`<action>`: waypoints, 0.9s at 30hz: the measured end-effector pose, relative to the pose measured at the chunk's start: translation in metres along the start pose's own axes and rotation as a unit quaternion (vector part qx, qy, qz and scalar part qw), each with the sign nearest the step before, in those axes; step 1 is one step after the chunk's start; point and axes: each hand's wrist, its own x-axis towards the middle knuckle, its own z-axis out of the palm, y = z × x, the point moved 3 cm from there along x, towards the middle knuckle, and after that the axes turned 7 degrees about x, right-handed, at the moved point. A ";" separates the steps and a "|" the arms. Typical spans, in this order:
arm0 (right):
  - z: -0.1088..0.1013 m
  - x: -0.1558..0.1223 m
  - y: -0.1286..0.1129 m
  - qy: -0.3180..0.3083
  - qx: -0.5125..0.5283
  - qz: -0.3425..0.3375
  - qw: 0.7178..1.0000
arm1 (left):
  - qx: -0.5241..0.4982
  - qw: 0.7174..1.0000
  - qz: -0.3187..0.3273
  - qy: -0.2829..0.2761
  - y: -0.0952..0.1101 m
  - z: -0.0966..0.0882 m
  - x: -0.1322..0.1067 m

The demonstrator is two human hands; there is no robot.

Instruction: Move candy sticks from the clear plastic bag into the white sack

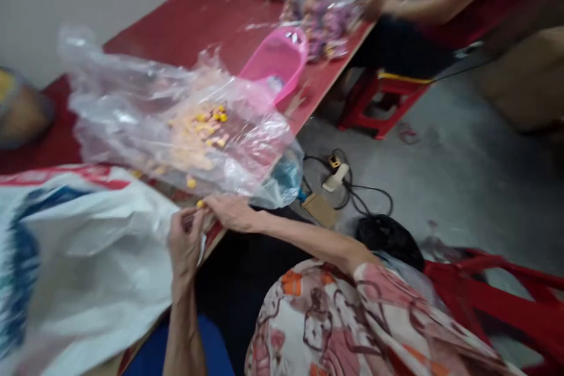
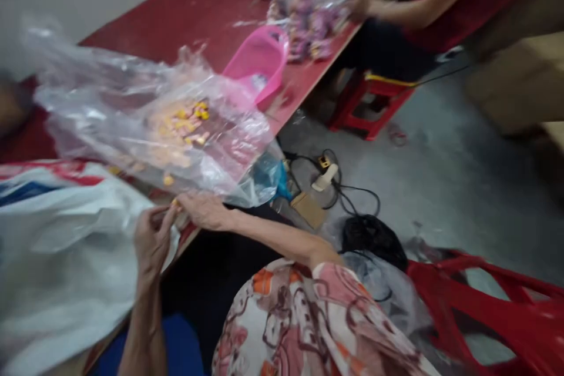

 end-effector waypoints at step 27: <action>-0.033 -0.003 0.085 0.130 -0.163 0.033 0.978 | 0.558 0.792 0.184 -0.167 0.007 0.023 0.035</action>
